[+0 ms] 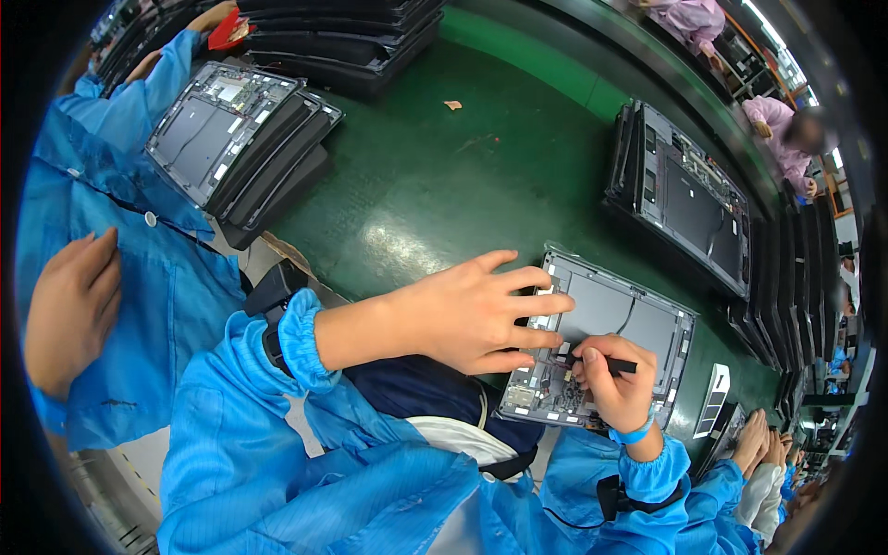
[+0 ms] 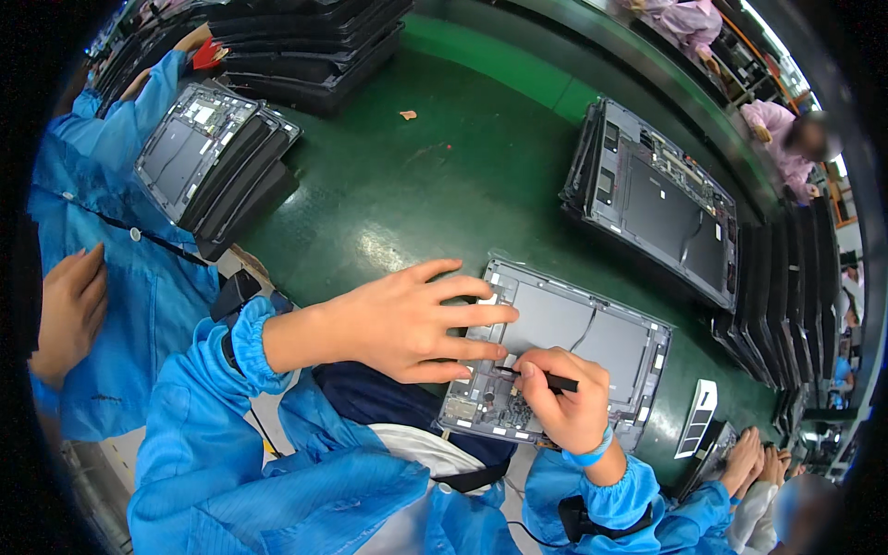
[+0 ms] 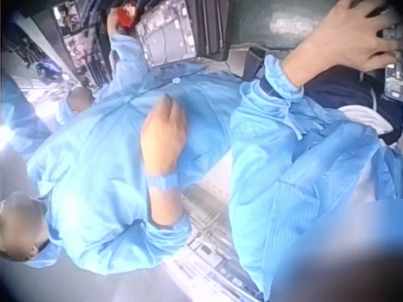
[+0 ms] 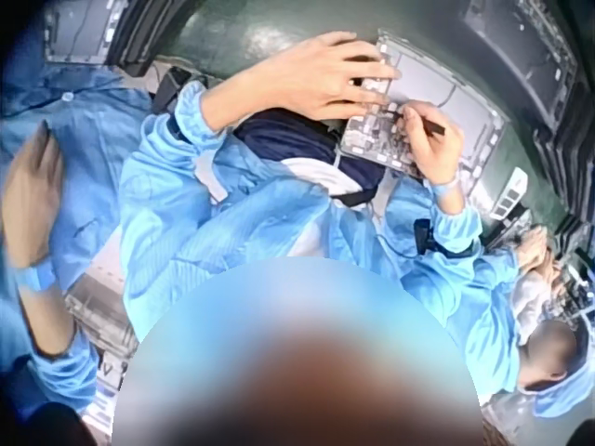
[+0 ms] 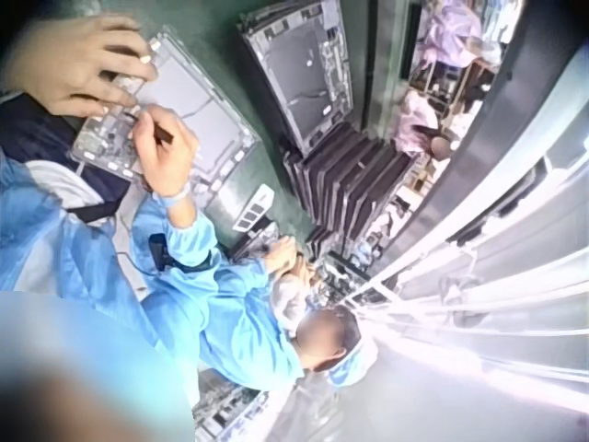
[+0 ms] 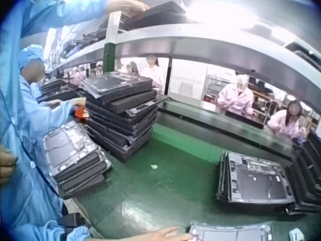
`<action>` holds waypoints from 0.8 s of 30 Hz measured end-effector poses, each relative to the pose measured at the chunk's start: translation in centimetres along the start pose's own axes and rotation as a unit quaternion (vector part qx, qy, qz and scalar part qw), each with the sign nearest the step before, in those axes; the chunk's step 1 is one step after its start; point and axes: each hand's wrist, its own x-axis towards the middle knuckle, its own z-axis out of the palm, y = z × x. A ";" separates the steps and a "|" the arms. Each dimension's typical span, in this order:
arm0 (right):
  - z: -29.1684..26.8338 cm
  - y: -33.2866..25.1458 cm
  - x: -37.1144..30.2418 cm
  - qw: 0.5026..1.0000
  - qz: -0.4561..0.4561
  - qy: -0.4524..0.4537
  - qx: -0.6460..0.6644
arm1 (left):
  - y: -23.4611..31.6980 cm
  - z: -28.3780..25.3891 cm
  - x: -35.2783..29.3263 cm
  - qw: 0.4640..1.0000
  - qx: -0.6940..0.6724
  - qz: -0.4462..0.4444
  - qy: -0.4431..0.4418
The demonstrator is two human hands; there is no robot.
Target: The recorder is assembling electronic components, specifically tablet screen assemblies, on an industrial production line.
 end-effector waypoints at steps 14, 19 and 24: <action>-0.1 0.2 0.2 0.982 -0.152 -0.022 -0.106 | 0.0 0.4 0.0 0.999 -0.042 -0.021 0.012; -0.2 0.0 0.3 0.977 -0.168 -0.047 -0.125 | 0.0 0.4 0.3 0.997 -0.069 -0.034 0.019; -0.3 -0.1 0.4 0.973 -0.182 -0.074 -0.119 | 1.1 0.6 -0.1 0.992 -0.081 -0.090 0.044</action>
